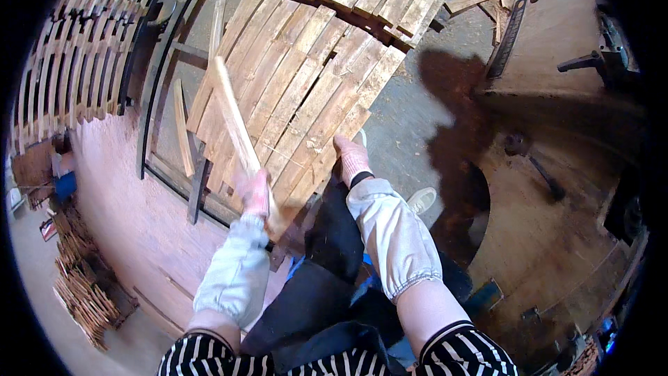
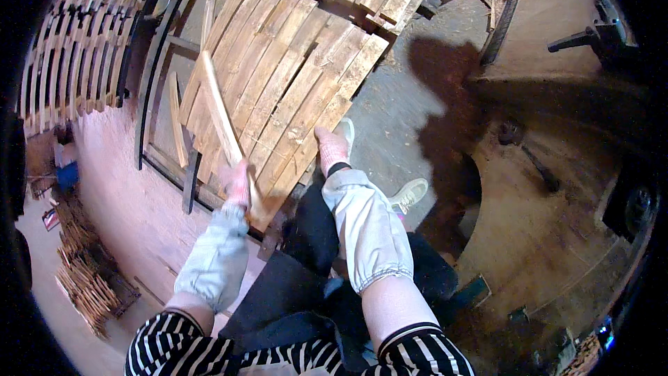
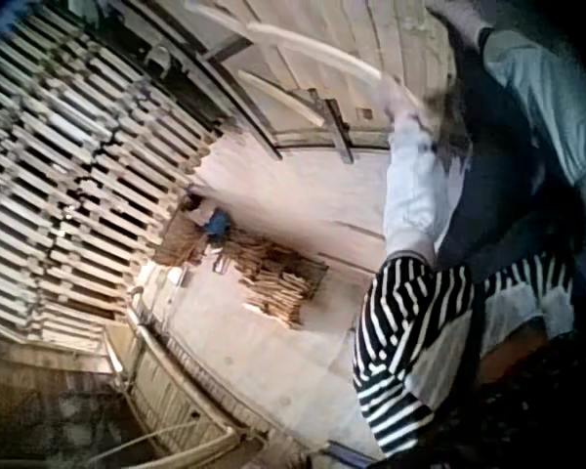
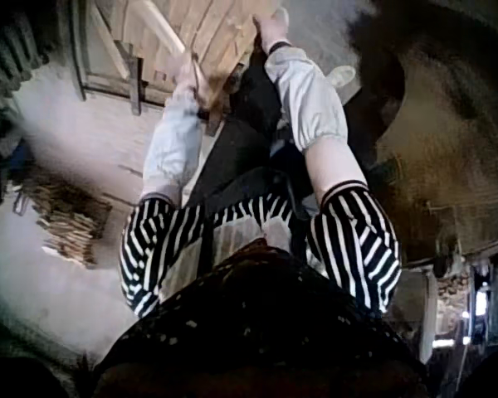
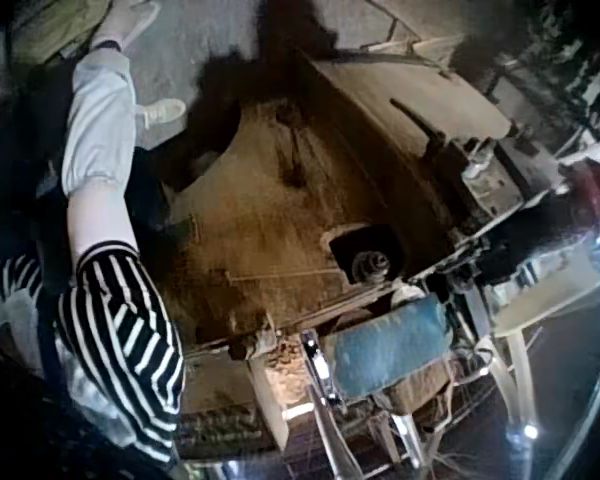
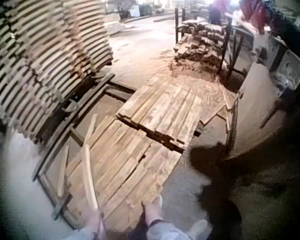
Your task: The person repeatedly picks up wooden planks from a pile, feeds them into a woodworking machine, and stacks the processed pieces onto a growing pile. The worker maintains a continuous cycle of handling and processing lumber throughout the clip.
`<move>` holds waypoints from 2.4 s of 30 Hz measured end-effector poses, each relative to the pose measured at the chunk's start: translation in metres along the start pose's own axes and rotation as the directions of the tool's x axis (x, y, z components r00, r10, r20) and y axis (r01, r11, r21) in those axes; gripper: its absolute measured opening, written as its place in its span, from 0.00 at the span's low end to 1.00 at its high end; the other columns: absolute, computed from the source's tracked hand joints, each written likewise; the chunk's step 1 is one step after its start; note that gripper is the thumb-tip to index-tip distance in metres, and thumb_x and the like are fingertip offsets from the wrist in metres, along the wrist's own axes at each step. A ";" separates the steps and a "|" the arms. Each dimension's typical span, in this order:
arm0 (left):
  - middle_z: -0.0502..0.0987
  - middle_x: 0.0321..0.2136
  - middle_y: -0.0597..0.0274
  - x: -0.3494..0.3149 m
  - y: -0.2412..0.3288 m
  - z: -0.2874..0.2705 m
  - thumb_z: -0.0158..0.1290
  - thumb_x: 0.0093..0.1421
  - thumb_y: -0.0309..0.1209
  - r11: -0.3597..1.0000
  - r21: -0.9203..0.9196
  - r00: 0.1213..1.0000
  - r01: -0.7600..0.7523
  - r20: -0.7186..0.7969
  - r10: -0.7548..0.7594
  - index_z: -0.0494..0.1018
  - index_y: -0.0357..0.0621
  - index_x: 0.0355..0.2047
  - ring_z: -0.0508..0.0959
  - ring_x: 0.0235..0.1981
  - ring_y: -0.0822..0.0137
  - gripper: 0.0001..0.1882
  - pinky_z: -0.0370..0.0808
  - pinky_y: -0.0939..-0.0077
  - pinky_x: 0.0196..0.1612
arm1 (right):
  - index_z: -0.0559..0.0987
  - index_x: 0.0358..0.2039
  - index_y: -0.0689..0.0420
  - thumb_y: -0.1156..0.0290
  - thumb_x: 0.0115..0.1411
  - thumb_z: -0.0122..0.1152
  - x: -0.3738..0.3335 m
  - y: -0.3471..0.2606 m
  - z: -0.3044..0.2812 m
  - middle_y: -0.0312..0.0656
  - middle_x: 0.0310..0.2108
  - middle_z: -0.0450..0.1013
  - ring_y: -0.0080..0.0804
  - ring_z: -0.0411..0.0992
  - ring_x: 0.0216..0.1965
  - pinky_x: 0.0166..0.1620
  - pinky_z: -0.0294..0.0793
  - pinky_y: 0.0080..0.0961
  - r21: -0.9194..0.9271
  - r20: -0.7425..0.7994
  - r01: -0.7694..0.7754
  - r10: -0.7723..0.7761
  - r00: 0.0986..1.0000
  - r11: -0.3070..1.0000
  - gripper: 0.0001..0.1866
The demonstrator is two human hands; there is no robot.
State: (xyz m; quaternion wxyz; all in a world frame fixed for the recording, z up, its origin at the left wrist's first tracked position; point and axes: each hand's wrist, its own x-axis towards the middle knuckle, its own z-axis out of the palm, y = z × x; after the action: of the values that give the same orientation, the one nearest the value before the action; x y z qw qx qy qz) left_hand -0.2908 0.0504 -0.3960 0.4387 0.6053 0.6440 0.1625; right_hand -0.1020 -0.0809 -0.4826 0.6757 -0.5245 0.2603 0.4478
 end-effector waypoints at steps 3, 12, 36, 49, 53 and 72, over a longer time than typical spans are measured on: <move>0.69 0.56 0.44 -0.038 -0.005 -0.031 0.60 0.48 0.29 0.958 0.204 0.978 -0.200 0.093 0.185 0.63 0.36 0.64 0.70 0.57 0.50 0.41 0.65 0.62 0.62 | 0.76 0.52 0.69 0.72 0.54 0.66 -0.007 -0.006 0.005 0.50 0.46 0.79 0.43 0.77 0.46 0.52 0.74 0.33 -0.158 0.017 0.121 -0.119 0.993 0.980 0.25; 0.65 0.62 0.42 -0.086 0.116 -0.047 0.66 0.47 0.35 0.777 0.251 0.745 -0.578 0.551 0.376 0.55 0.35 0.68 0.64 0.65 0.50 0.50 0.62 0.61 0.66 | 0.79 0.47 0.70 0.59 0.49 0.68 -0.128 -0.130 0.060 0.57 0.44 0.80 0.46 0.78 0.46 0.53 0.72 0.32 -0.341 -0.084 0.311 -0.359 0.930 0.887 0.30; 0.79 0.35 0.52 -0.391 0.292 -0.091 0.61 0.62 0.36 0.710 -0.530 0.097 0.464 0.827 0.554 0.67 0.36 0.49 0.84 0.31 0.58 0.22 0.87 0.61 0.34 | 0.65 0.67 0.65 0.75 0.64 0.56 -0.753 -0.070 -0.211 0.49 0.59 0.70 0.36 0.71 0.54 0.59 0.68 0.29 -0.963 0.018 0.265 -0.976 0.218 0.041 0.30; 0.76 0.32 0.54 -0.372 0.265 -0.057 0.57 0.65 0.32 0.622 -0.449 0.203 0.642 0.881 0.426 0.69 0.38 0.46 0.81 0.28 0.57 0.14 0.86 0.56 0.32 | 0.75 0.52 0.63 0.64 0.53 0.66 -0.736 -0.102 -0.338 0.52 0.51 0.71 0.53 0.65 0.56 0.62 0.60 0.49 -0.875 0.194 -0.413 -0.965 0.178 -0.253 0.27; 0.76 0.28 0.55 -0.374 0.282 -0.059 0.60 0.63 0.33 0.602 -0.496 0.340 0.626 0.868 0.362 0.71 0.36 0.43 0.81 0.24 0.57 0.15 0.85 0.60 0.26 | 0.75 0.43 0.59 0.63 0.54 0.65 -0.642 -0.208 -0.351 0.47 0.43 0.70 0.51 0.68 0.48 0.53 0.67 0.45 -0.895 0.248 -0.360 -0.965 0.092 -0.264 0.19; 0.52 0.71 0.40 -0.580 0.219 -0.042 0.59 0.62 0.50 0.567 -0.774 0.049 -0.281 0.579 0.814 0.37 0.34 0.73 0.52 0.73 0.52 0.55 0.49 0.64 0.73 | 0.60 0.69 0.63 0.67 0.51 0.70 -0.838 0.082 -0.300 0.58 0.49 0.71 0.55 0.70 0.48 0.53 0.71 0.45 -0.897 -0.342 -0.383 -0.894 0.289 0.220 0.46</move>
State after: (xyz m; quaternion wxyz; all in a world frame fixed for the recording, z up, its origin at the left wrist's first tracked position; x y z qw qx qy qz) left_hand -0.2518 -0.4243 0.0032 0.7405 0.6590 -0.0864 0.0996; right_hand -0.5267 -0.6378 0.0723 0.0303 -0.9894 0.1351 -0.0447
